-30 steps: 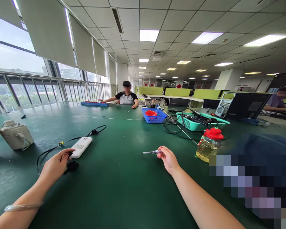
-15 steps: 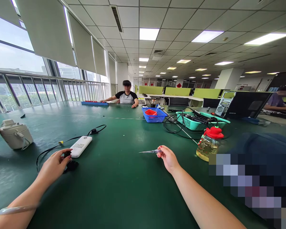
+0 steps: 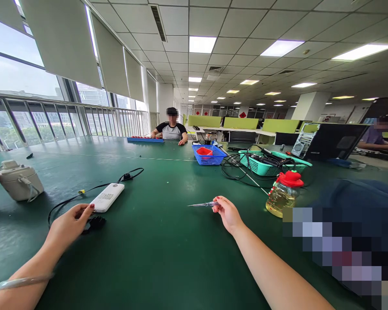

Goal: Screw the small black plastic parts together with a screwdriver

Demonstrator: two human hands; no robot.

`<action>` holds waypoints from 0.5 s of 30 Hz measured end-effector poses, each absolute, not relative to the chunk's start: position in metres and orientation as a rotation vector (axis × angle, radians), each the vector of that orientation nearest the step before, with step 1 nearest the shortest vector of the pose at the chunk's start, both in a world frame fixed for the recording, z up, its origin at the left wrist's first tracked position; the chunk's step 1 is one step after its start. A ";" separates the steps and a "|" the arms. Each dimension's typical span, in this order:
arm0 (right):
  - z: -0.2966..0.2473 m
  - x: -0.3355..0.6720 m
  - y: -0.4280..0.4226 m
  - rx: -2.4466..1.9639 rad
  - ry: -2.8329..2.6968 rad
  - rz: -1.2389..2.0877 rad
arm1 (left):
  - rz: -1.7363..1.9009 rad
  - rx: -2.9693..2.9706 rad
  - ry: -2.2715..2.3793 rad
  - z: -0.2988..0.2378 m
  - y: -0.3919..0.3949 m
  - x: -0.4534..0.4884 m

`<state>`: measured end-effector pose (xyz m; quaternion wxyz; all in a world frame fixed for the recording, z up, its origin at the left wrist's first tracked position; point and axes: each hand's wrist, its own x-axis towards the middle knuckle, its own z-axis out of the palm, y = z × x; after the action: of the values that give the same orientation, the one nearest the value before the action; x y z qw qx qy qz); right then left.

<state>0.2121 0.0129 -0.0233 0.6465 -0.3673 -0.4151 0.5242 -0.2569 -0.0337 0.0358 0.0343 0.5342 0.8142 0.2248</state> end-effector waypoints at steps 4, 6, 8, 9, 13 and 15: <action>-0.025 0.213 0.014 -0.839 -0.951 1.195 | 0.620 1.623 2.538 0.038 -0.035 -0.254; -0.025 0.213 0.014 -0.838 -0.958 1.188 | 0.570 1.634 2.549 0.040 -0.037 -0.251; -0.024 0.213 0.014 -0.837 -0.959 1.182 | 0.516 1.660 2.560 0.042 -0.040 -0.247; -0.024 0.212 0.014 -0.838 -0.958 1.181 | 0.488 1.683 2.565 0.043 -0.041 -0.245; -0.024 0.212 0.014 -0.845 -0.957 1.185 | 0.370 1.776 2.579 0.044 -0.043 -0.239; -0.023 0.211 0.013 -0.843 -0.956 1.186 | 0.333 1.819 2.559 0.042 -0.043 -0.239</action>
<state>0.2114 0.0130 -0.0234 0.6444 -0.3704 -0.4198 0.5209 -0.2391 -0.0431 0.0420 -0.0080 0.5762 0.8105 0.1054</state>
